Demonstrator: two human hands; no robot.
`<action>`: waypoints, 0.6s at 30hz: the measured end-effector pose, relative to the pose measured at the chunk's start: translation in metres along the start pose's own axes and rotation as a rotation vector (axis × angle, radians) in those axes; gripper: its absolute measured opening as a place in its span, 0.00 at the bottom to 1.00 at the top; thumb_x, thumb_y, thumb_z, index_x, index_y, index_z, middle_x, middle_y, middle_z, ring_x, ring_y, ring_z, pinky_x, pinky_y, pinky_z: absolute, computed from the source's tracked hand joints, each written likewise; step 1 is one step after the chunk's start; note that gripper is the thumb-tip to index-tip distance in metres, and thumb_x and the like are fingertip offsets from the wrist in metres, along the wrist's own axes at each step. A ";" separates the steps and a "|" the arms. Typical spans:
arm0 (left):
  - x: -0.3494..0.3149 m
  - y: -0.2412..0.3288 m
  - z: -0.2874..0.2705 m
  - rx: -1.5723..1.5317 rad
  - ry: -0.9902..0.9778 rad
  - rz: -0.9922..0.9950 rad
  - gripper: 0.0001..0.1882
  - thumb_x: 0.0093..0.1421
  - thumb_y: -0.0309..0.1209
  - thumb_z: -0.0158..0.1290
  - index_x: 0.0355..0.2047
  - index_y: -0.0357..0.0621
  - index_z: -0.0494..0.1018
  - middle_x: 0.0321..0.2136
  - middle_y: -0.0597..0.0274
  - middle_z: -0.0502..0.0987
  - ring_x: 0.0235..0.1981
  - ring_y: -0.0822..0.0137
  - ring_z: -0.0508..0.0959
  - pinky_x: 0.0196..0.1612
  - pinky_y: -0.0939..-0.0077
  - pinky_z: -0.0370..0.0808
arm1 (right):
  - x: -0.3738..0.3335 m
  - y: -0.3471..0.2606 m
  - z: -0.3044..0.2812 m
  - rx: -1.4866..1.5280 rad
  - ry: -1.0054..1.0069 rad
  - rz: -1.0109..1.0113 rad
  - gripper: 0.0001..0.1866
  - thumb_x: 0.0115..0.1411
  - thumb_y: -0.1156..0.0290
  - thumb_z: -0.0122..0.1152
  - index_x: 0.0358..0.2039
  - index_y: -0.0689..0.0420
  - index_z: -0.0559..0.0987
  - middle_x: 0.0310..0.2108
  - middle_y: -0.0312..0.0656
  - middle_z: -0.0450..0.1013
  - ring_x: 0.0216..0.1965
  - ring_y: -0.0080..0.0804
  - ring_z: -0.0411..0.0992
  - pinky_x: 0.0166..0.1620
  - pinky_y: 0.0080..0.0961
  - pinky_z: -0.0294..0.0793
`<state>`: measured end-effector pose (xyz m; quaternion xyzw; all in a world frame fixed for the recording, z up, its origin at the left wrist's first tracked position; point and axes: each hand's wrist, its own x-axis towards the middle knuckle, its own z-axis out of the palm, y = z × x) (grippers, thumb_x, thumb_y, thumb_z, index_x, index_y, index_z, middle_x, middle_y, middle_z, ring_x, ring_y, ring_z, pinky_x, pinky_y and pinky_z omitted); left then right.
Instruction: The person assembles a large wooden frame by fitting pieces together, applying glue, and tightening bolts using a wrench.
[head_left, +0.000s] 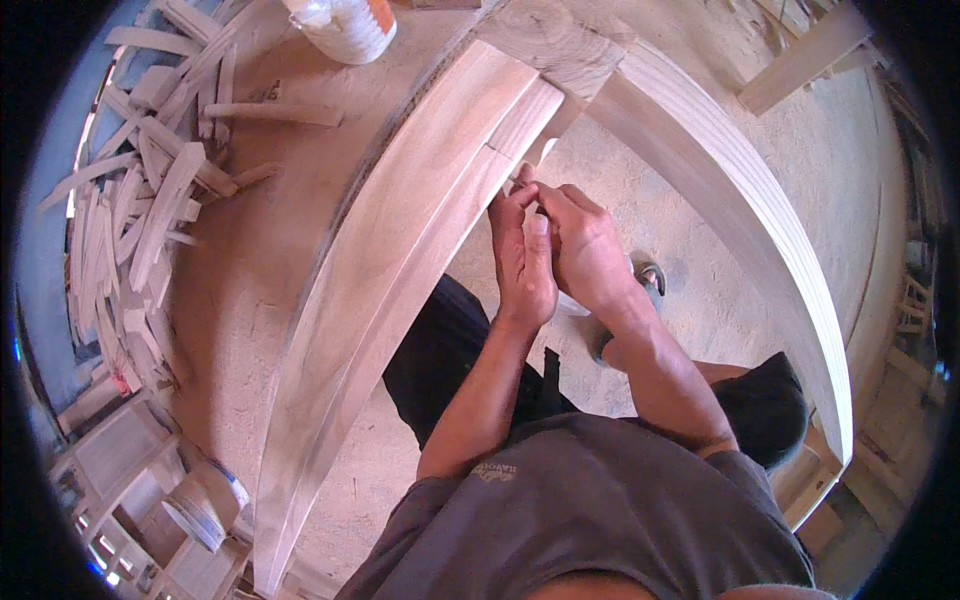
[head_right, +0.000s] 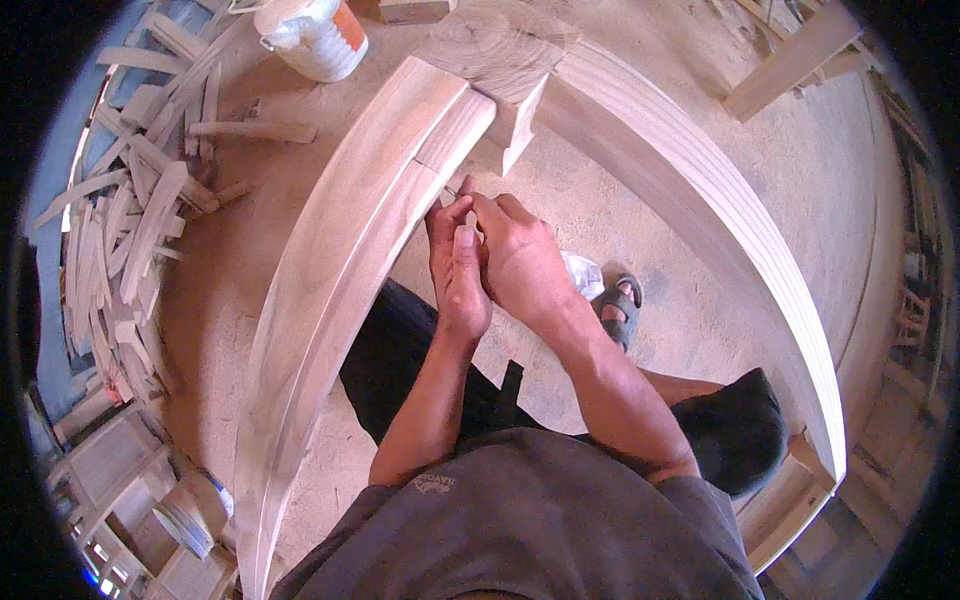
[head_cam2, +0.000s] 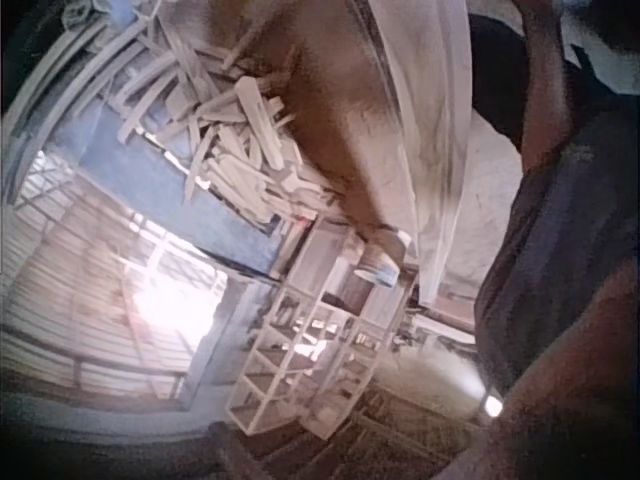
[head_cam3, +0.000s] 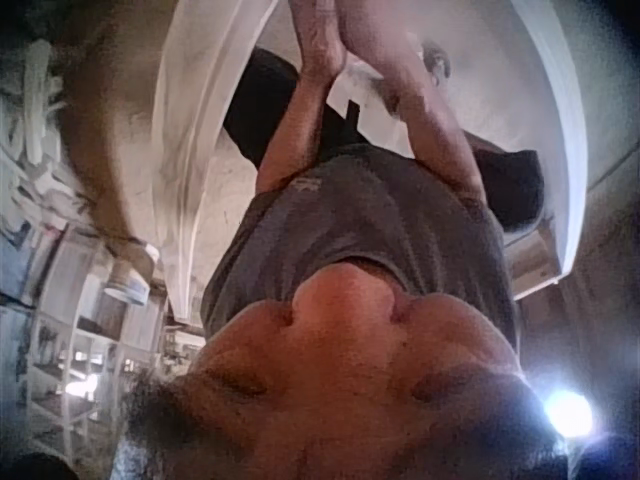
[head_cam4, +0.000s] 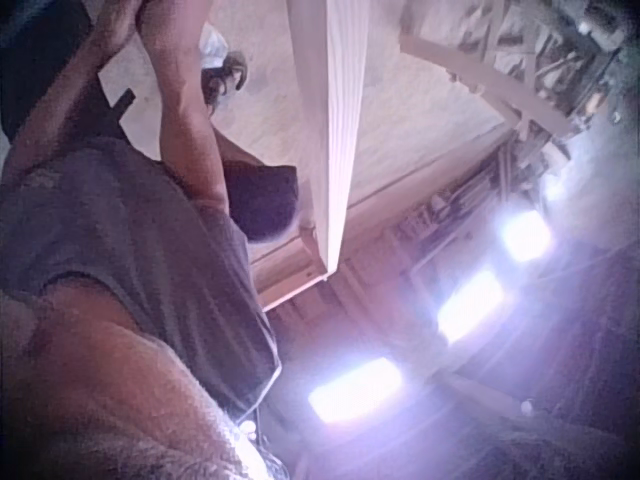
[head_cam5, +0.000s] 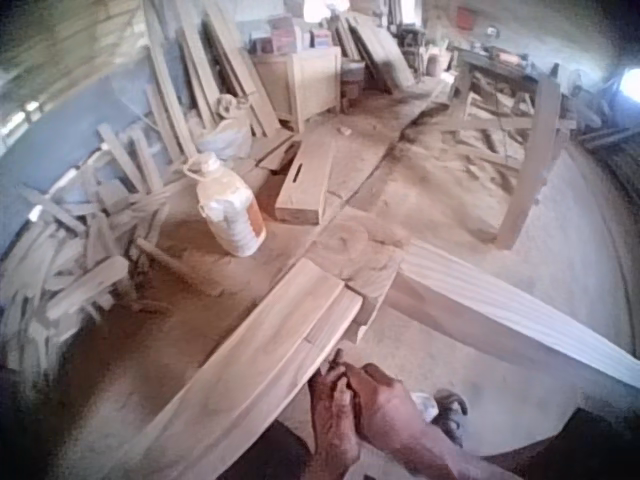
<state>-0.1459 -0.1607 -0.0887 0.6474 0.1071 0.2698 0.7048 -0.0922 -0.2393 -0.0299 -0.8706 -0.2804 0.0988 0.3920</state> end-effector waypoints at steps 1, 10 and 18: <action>-0.002 0.007 -0.001 -0.068 -0.010 -0.091 0.26 0.72 0.44 0.36 0.59 0.37 0.63 0.62 0.49 0.64 0.63 0.58 0.65 0.66 0.65 0.57 | 0.000 -0.003 -0.002 -0.052 -0.031 0.009 0.15 0.53 0.77 0.60 0.42 0.66 0.74 0.37 0.56 0.75 0.38 0.55 0.77 0.39 0.41 0.78; 0.001 0.023 0.018 -0.309 -0.046 -0.236 0.27 0.73 0.39 0.34 0.62 0.29 0.58 0.62 0.49 0.63 0.63 0.61 0.63 0.67 0.66 0.54 | 0.016 -0.013 -0.030 -0.069 -0.042 0.065 0.15 0.54 0.79 0.57 0.44 0.64 0.77 0.35 0.53 0.77 0.38 0.49 0.78 0.42 0.38 0.77; -0.007 0.019 0.011 -0.257 0.054 -0.249 0.33 0.73 0.42 0.35 0.69 0.30 0.45 0.70 0.47 0.48 0.71 0.59 0.49 0.69 0.65 0.52 | 0.013 -0.017 -0.024 0.177 -0.128 0.147 0.17 0.57 0.79 0.55 0.47 0.61 0.80 0.36 0.52 0.78 0.36 0.45 0.78 0.41 0.35 0.77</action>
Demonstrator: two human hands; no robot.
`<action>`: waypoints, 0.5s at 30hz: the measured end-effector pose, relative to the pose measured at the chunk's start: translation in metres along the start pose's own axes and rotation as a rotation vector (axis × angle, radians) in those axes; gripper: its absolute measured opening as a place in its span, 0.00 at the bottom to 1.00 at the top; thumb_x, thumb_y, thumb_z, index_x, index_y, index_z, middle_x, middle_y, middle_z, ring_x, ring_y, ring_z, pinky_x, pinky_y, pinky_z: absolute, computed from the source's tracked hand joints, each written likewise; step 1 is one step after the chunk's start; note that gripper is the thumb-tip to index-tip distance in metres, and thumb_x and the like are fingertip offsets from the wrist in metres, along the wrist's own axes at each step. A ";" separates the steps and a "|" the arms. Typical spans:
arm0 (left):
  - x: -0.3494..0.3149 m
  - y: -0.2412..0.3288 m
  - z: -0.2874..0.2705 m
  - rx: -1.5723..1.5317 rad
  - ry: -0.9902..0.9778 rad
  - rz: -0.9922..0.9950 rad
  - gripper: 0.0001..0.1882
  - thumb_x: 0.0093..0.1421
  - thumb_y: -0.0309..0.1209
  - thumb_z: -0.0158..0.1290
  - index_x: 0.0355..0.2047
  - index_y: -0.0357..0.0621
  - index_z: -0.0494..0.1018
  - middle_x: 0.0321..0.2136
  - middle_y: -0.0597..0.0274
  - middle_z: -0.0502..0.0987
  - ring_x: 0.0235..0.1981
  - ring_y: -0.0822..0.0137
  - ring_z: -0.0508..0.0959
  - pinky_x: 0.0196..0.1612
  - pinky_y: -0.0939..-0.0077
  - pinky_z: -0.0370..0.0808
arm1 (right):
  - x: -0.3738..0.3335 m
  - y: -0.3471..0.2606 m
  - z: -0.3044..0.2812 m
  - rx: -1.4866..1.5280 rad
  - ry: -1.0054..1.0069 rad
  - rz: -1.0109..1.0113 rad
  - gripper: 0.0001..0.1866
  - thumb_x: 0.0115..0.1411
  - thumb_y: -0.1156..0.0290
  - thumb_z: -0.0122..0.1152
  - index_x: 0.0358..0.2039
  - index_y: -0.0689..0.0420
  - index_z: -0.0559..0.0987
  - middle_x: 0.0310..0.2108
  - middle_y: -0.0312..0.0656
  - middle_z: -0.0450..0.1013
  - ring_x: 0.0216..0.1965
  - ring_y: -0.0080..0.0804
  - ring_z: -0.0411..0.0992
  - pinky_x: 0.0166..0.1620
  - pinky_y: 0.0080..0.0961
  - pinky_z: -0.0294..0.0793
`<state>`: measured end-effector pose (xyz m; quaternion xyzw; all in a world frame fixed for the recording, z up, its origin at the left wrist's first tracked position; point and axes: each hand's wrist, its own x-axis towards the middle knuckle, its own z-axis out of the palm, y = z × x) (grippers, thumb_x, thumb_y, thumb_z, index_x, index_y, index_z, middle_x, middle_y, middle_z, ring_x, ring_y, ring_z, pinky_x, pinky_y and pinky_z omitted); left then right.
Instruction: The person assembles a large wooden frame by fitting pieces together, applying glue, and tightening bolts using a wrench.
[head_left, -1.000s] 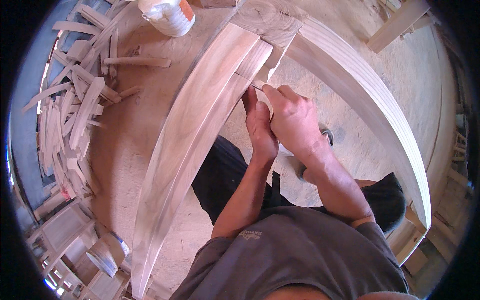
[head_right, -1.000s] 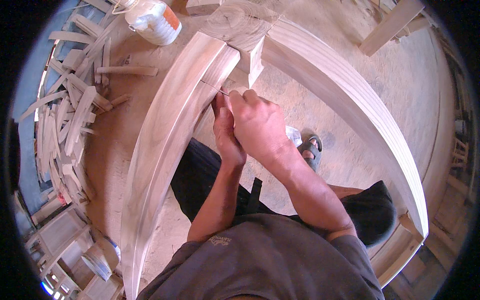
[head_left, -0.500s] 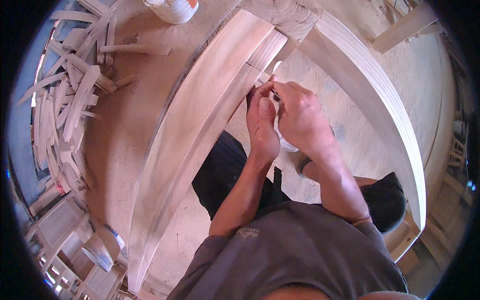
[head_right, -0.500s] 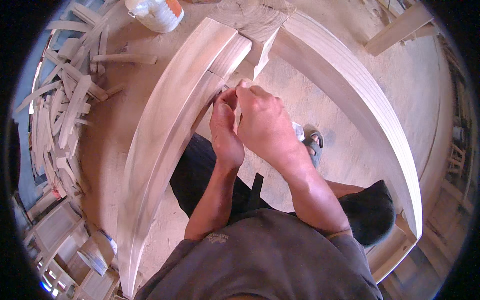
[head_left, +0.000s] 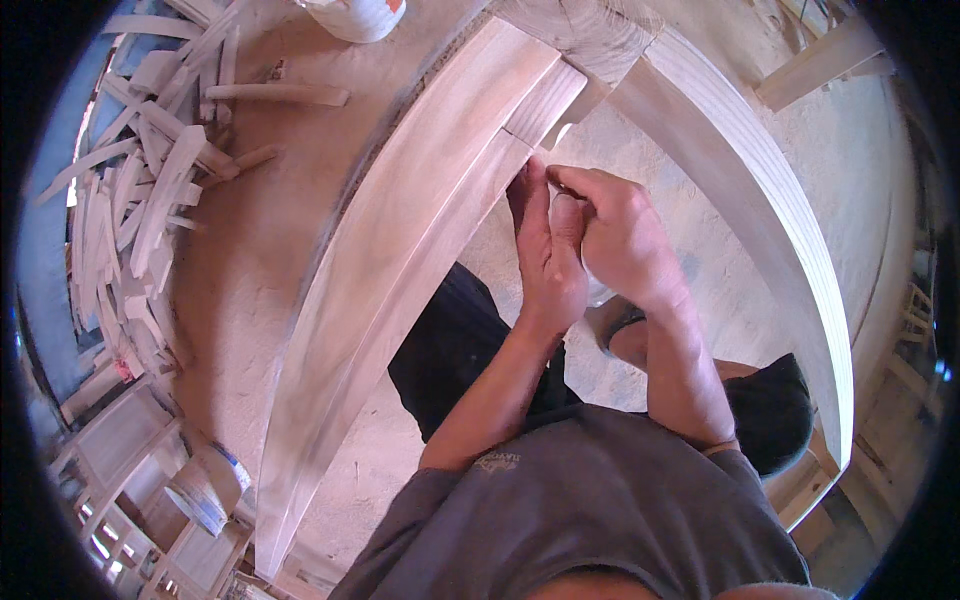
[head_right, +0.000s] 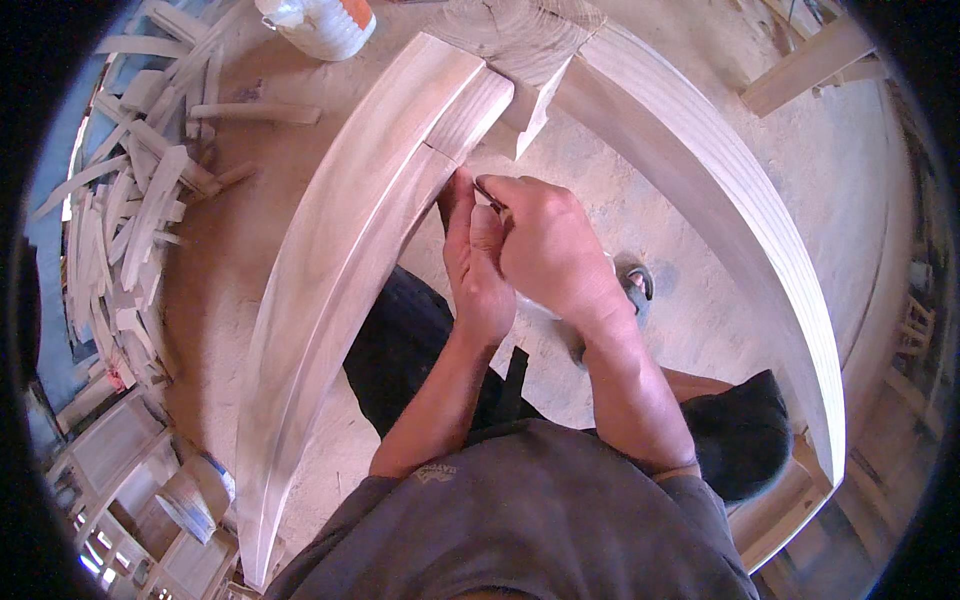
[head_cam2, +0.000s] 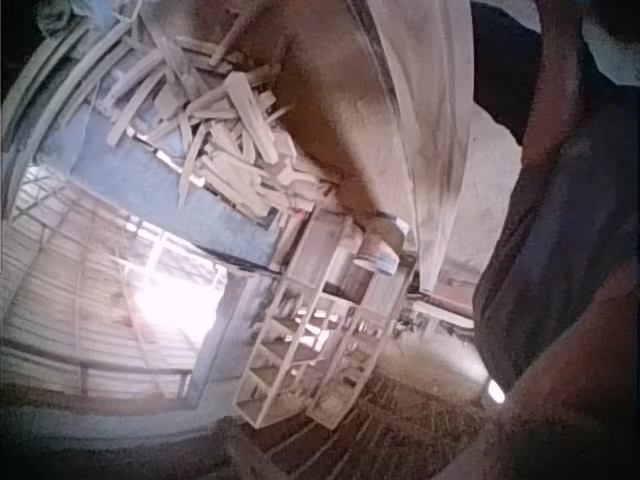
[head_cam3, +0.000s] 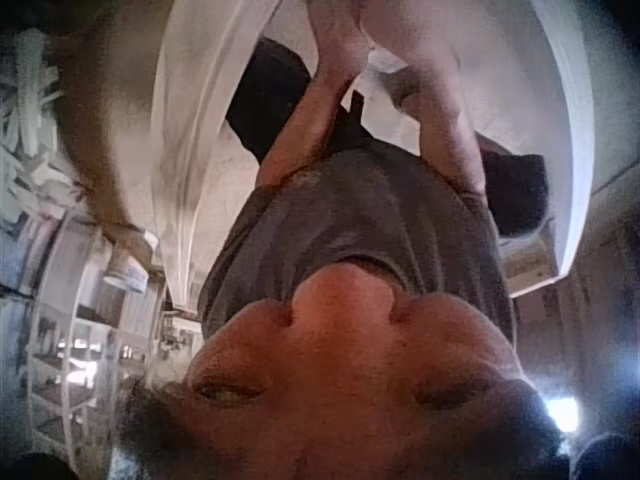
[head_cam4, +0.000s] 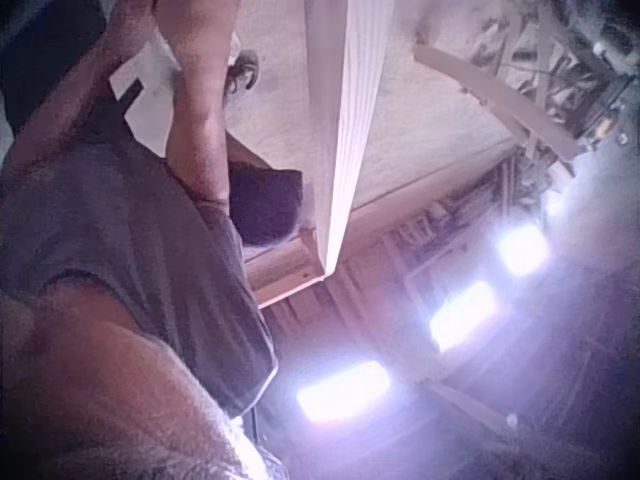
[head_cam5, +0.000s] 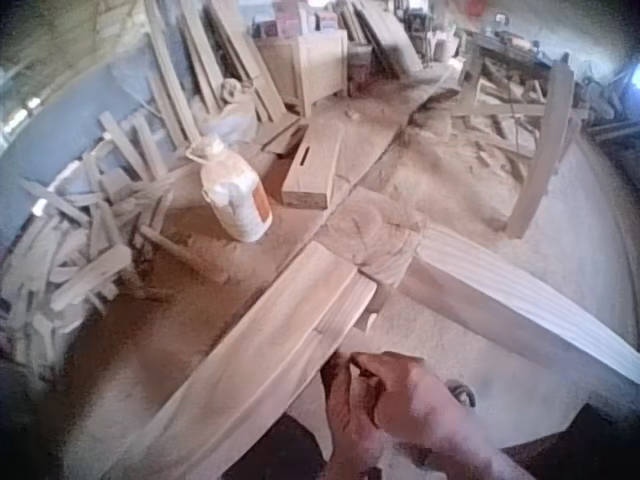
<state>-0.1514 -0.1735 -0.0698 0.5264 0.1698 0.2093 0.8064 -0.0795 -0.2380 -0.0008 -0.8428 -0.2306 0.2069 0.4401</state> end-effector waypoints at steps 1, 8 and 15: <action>0.002 -0.002 0.001 -0.115 0.002 -0.050 0.33 0.73 0.41 0.34 0.69 0.30 0.45 0.71 0.48 0.47 0.71 0.60 0.50 0.69 0.65 0.53 | -0.001 -0.005 0.001 -0.107 0.020 -0.033 0.16 0.57 0.79 0.55 0.47 0.60 0.79 0.37 0.53 0.77 0.37 0.48 0.78 0.41 0.37 0.76; 0.000 -0.010 -0.016 -0.096 -0.126 -0.025 0.31 0.73 0.39 0.34 0.68 0.28 0.49 0.72 0.51 0.41 0.70 0.62 0.52 0.70 0.68 0.51 | -0.004 0.009 0.009 -0.257 0.028 -0.147 0.14 0.57 0.75 0.58 0.44 0.61 0.76 0.34 0.54 0.74 0.37 0.58 0.75 0.43 0.43 0.75; 0.002 0.017 -0.002 0.130 -0.176 0.021 0.33 0.74 0.44 0.33 0.68 0.27 0.50 0.69 0.44 0.52 0.69 0.60 0.56 0.68 0.69 0.54 | -0.010 0.000 0.004 -0.226 0.069 -0.121 0.10 0.58 0.72 0.59 0.39 0.62 0.75 0.34 0.54 0.75 0.37 0.56 0.75 0.40 0.45 0.76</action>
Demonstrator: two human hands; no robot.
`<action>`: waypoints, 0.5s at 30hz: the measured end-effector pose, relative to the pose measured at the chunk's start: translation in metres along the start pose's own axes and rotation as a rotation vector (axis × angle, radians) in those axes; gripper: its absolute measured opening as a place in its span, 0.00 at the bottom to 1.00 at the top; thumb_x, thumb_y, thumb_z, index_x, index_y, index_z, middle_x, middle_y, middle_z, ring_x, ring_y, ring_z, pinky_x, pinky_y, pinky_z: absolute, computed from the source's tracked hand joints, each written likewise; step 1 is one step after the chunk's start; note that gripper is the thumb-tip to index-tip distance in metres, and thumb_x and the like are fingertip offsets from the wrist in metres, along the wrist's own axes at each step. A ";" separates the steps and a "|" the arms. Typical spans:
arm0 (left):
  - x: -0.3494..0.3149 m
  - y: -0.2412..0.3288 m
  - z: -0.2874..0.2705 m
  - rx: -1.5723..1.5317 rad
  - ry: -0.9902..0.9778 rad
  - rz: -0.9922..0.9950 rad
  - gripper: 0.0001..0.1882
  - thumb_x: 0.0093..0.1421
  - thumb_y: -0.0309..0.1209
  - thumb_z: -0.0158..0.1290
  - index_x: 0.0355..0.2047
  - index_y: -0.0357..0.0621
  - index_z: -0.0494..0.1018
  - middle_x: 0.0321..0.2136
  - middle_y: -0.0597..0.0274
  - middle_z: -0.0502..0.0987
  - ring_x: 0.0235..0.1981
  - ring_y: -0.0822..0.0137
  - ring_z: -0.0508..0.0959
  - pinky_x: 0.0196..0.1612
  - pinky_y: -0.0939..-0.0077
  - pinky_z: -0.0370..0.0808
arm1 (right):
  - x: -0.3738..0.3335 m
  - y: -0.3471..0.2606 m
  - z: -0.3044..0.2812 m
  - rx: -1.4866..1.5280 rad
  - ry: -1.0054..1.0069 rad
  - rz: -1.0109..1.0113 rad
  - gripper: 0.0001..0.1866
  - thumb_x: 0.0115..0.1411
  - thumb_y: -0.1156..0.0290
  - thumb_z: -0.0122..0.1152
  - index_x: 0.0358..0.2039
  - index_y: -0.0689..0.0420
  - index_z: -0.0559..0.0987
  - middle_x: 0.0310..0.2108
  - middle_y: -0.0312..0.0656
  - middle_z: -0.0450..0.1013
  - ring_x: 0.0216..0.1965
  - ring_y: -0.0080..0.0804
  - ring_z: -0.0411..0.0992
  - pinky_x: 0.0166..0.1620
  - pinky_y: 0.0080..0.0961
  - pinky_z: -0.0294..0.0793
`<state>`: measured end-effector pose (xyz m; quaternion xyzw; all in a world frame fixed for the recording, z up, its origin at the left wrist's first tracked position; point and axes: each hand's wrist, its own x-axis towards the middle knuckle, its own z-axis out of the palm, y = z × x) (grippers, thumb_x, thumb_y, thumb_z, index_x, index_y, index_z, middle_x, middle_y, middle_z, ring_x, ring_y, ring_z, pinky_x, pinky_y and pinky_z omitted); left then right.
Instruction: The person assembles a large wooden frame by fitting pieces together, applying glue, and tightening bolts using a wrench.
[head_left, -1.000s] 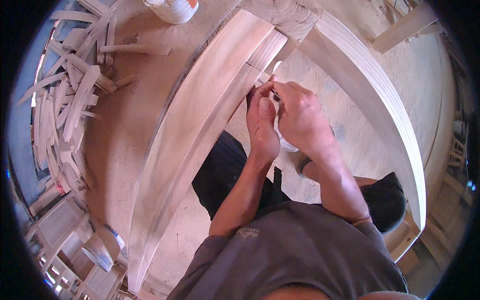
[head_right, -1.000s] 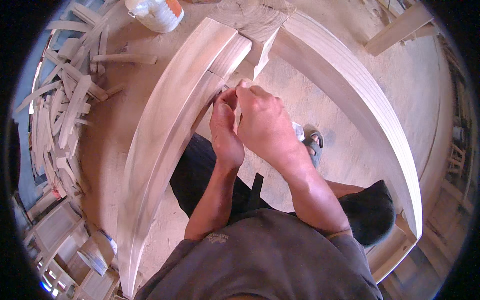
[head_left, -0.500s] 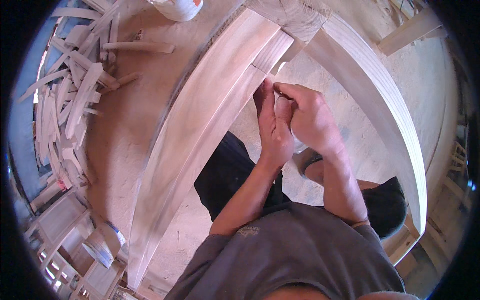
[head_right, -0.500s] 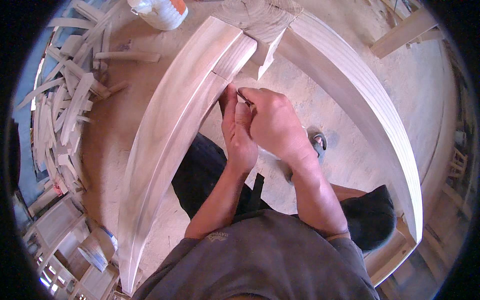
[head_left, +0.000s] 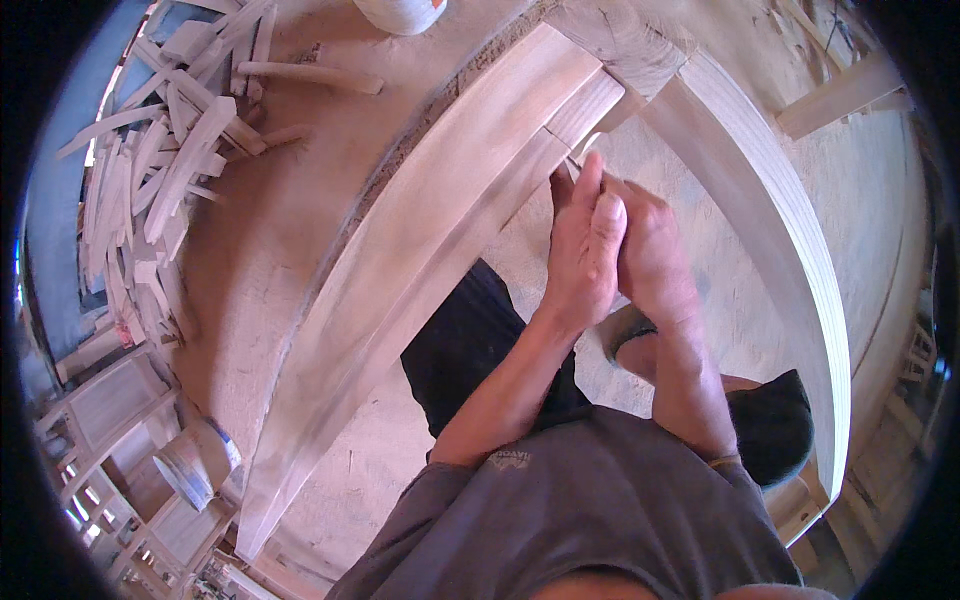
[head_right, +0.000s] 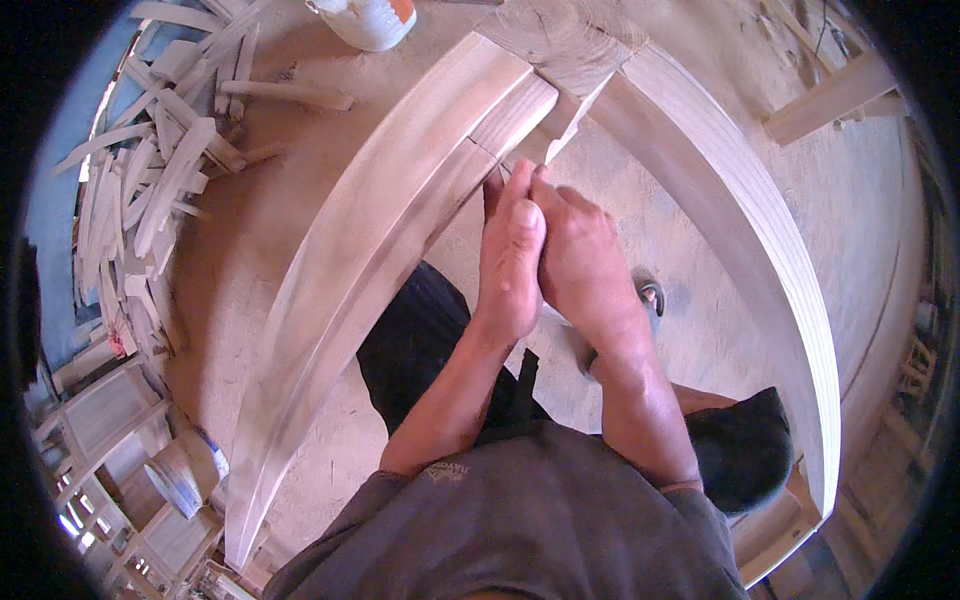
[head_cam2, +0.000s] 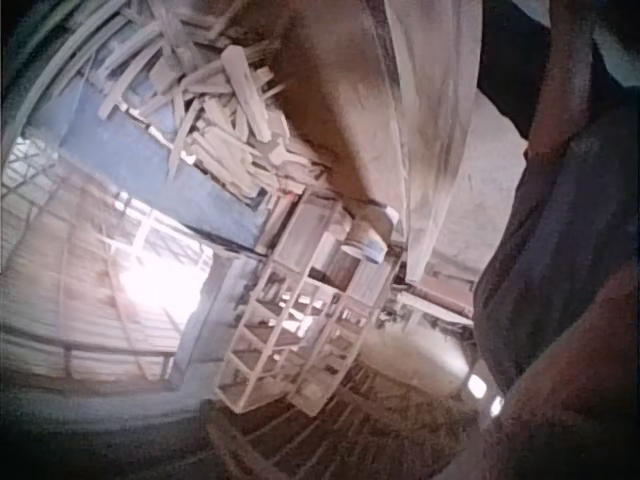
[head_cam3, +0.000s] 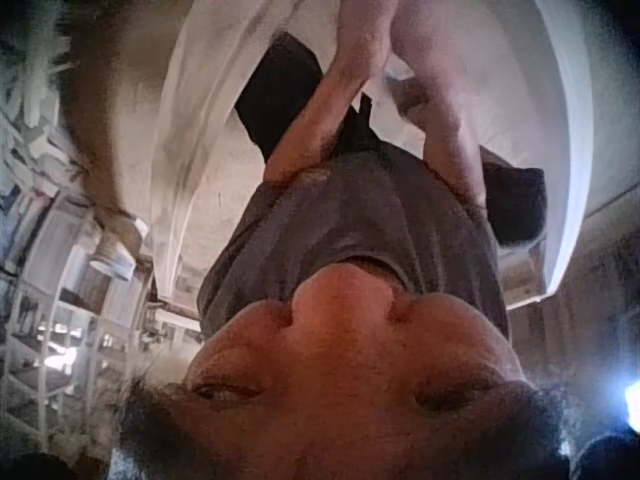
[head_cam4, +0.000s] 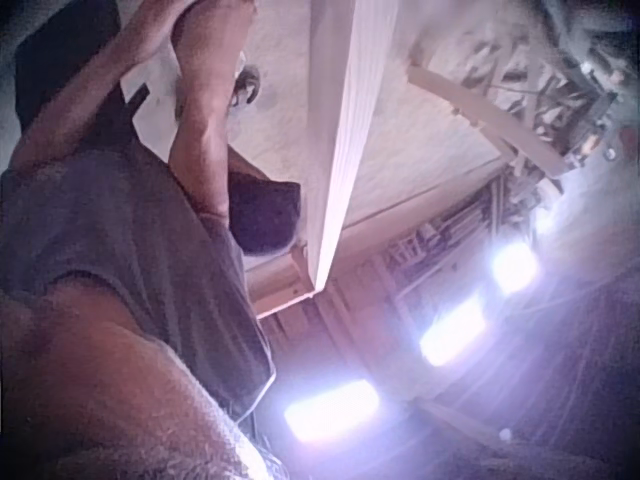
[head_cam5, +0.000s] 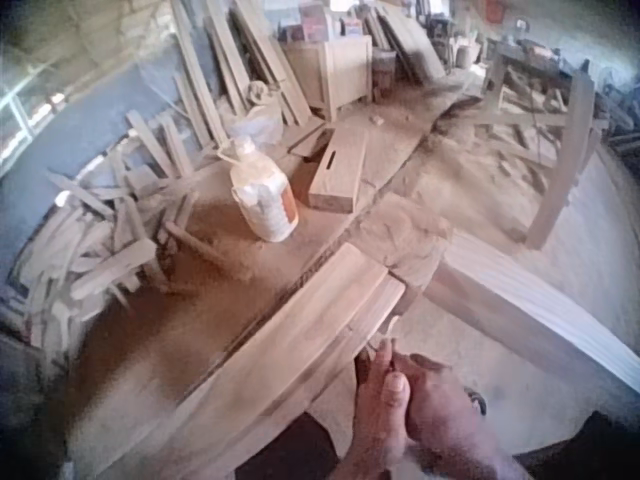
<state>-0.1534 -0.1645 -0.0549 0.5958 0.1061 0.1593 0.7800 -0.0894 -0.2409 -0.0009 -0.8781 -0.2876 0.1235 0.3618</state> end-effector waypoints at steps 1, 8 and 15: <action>0.004 0.001 0.002 -0.088 0.011 -0.001 0.33 0.74 0.45 0.33 0.68 0.28 0.50 0.68 0.44 0.54 0.68 0.60 0.56 0.68 0.70 0.54 | 0.006 -0.010 -0.004 -0.066 0.003 0.022 0.10 0.57 0.73 0.59 0.37 0.63 0.75 0.32 0.55 0.75 0.36 0.57 0.75 0.40 0.45 0.75; 0.008 -0.010 -0.002 0.208 -0.006 0.024 0.36 0.71 0.51 0.37 0.65 0.28 0.56 0.67 0.32 0.49 0.70 0.45 0.51 0.69 0.62 0.51 | 0.014 0.040 0.008 0.128 -0.040 -0.046 0.09 0.57 0.77 0.58 0.38 0.65 0.78 0.33 0.52 0.76 0.35 0.51 0.76 0.42 0.38 0.76; 0.007 -0.011 0.003 0.242 0.013 0.114 0.36 0.71 0.49 0.38 0.67 0.31 0.54 0.70 0.32 0.35 0.73 0.45 0.39 0.71 0.61 0.43 | 0.005 0.048 0.017 0.205 0.007 -0.019 0.12 0.53 0.79 0.60 0.40 0.63 0.78 0.36 0.52 0.75 0.36 0.49 0.76 0.43 0.37 0.75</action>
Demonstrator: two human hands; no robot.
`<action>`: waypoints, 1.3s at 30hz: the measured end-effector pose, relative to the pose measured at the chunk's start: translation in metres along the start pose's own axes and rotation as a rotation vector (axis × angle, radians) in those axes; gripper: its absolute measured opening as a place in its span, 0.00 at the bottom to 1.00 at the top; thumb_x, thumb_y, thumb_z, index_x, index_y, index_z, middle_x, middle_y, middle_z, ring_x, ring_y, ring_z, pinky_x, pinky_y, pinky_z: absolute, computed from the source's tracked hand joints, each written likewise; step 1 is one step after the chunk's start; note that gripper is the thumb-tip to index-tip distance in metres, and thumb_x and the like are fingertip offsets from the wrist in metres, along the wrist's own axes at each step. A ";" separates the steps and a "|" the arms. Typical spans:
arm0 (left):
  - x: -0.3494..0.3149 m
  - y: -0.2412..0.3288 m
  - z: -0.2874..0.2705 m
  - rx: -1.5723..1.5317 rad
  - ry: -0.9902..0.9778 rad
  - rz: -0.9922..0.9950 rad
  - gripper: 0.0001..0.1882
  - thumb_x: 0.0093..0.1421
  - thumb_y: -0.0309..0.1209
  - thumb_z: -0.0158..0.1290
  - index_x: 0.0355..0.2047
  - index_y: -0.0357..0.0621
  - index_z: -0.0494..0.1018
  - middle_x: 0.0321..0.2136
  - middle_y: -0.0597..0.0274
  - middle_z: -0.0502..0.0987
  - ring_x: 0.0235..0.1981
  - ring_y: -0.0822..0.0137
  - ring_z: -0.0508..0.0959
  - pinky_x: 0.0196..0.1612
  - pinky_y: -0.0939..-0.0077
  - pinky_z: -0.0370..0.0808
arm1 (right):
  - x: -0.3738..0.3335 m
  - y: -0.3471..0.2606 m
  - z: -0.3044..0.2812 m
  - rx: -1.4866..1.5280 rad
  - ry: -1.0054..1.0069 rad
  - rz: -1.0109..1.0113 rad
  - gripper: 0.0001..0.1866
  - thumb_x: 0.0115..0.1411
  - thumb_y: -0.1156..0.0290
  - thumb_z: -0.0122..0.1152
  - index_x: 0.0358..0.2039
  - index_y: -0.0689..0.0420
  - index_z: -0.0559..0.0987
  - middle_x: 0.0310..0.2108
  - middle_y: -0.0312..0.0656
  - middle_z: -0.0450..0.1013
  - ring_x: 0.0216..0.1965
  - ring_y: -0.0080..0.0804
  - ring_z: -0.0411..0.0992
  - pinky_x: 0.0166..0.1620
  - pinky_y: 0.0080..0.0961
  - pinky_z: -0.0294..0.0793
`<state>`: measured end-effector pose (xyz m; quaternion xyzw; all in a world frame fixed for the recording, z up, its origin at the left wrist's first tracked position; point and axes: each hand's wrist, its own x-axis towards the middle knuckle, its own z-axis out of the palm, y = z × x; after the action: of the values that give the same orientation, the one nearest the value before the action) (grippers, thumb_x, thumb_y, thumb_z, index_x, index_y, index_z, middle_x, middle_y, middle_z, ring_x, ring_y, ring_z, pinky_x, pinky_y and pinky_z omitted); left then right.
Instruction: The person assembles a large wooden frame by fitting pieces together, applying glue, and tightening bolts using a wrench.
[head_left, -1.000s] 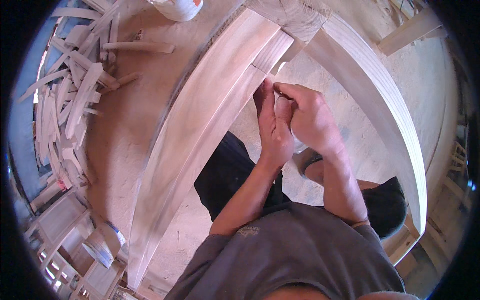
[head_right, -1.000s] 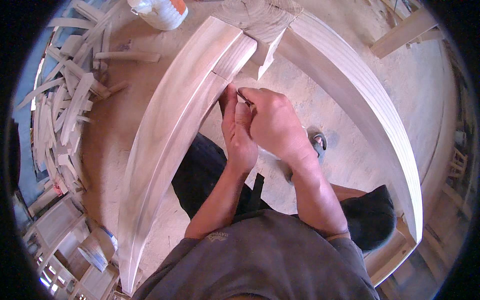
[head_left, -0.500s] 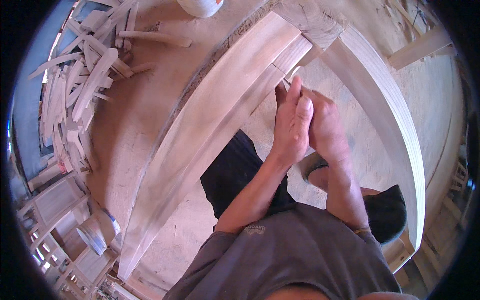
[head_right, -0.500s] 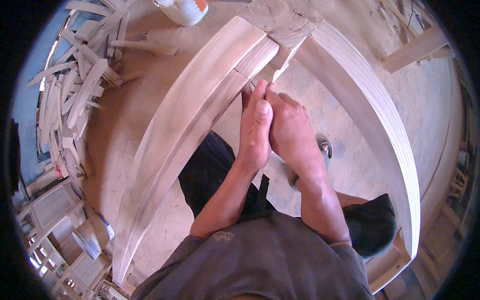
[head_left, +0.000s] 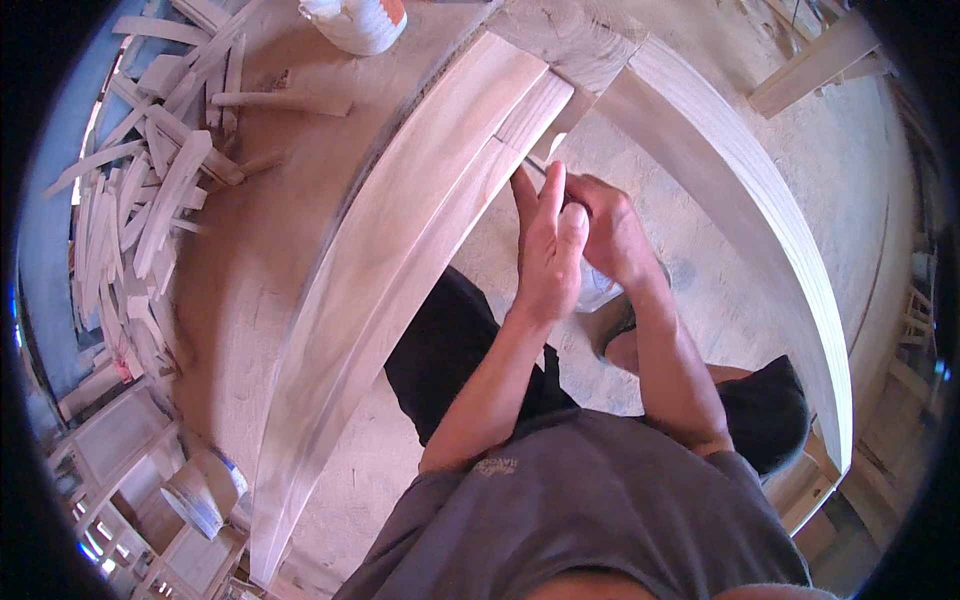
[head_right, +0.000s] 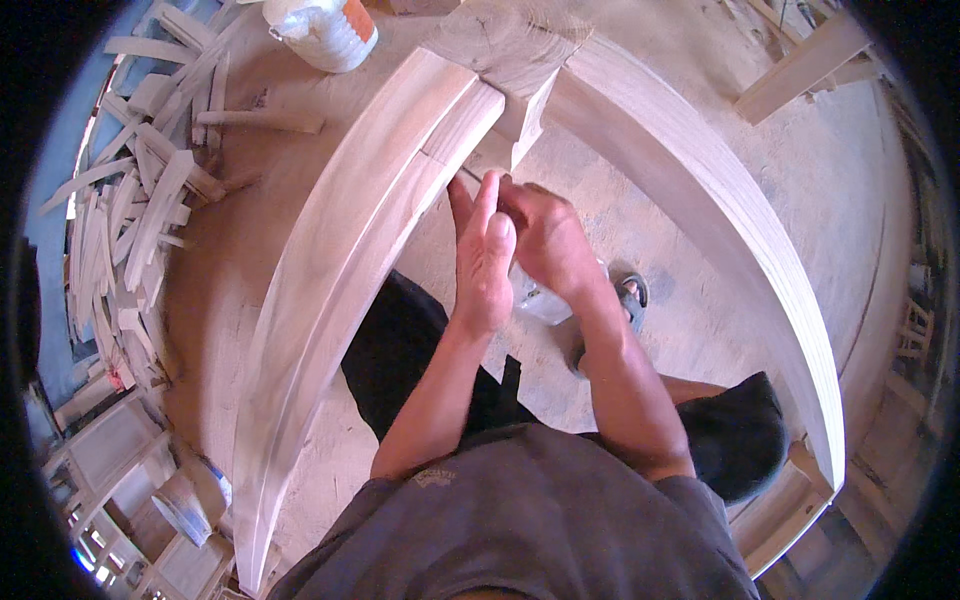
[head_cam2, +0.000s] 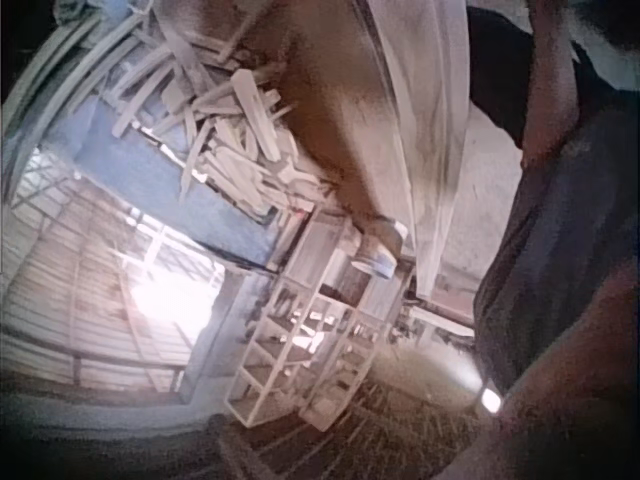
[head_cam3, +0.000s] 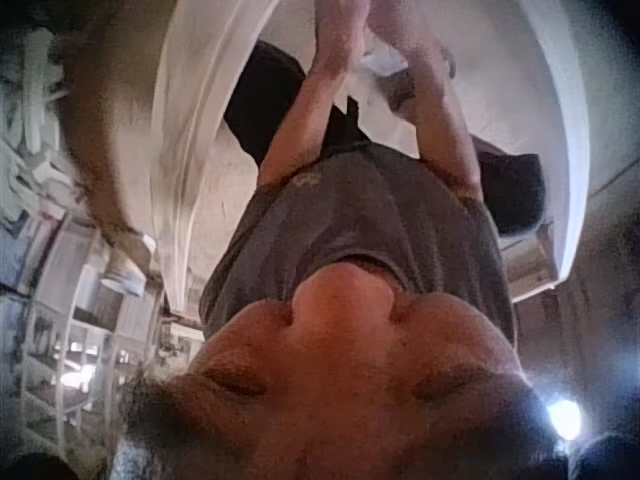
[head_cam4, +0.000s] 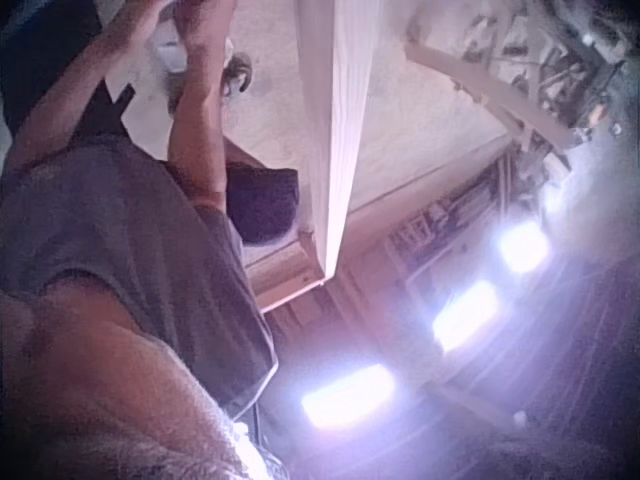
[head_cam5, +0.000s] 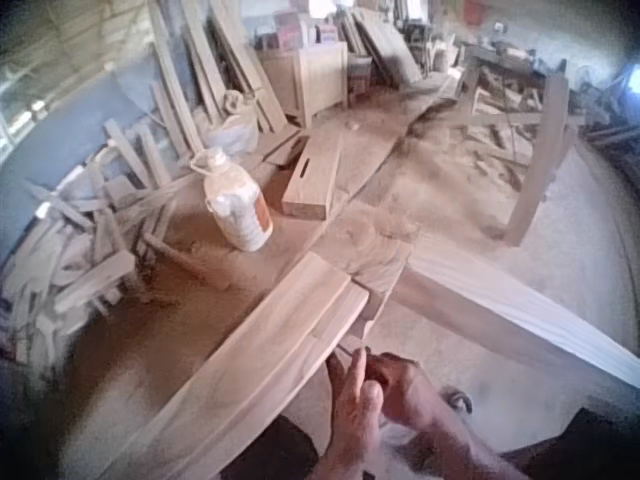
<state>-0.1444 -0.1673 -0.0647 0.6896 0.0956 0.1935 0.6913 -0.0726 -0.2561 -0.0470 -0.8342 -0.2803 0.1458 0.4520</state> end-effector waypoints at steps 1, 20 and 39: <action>-0.002 -0.001 0.001 -0.035 0.029 0.017 0.35 0.71 0.48 0.38 0.67 0.31 0.54 0.70 0.32 0.35 0.73 0.46 0.37 0.72 0.61 0.40 | -0.001 -0.017 -0.005 -0.085 -0.019 0.019 0.11 0.53 0.78 0.61 0.39 0.63 0.78 0.36 0.52 0.75 0.36 0.51 0.76 0.43 0.39 0.75; -0.009 -0.010 -0.015 -0.231 0.013 -0.050 0.28 0.70 0.43 0.38 0.61 0.34 0.66 0.71 0.48 0.46 0.68 0.60 0.56 0.66 0.66 0.56 | 0.001 -0.035 0.005 -0.404 -0.025 0.080 0.13 0.52 0.74 0.61 0.38 0.64 0.78 0.35 0.52 0.75 0.35 0.53 0.77 0.41 0.42 0.77; 0.002 -0.022 -0.002 0.025 -0.048 -0.020 0.34 0.67 0.54 0.45 0.55 0.33 0.71 0.70 0.39 0.45 0.70 0.52 0.51 0.68 0.60 0.54 | -0.003 0.044 0.037 0.002 0.116 0.039 0.24 0.51 0.63 0.63 0.49 0.57 0.78 0.46 0.51 0.76 0.44 0.51 0.77 0.46 0.39 0.77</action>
<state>-0.1408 -0.1639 -0.0864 0.7017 0.0885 0.1688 0.6865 -0.0786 -0.2518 -0.1039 -0.8460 -0.2369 0.1063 0.4656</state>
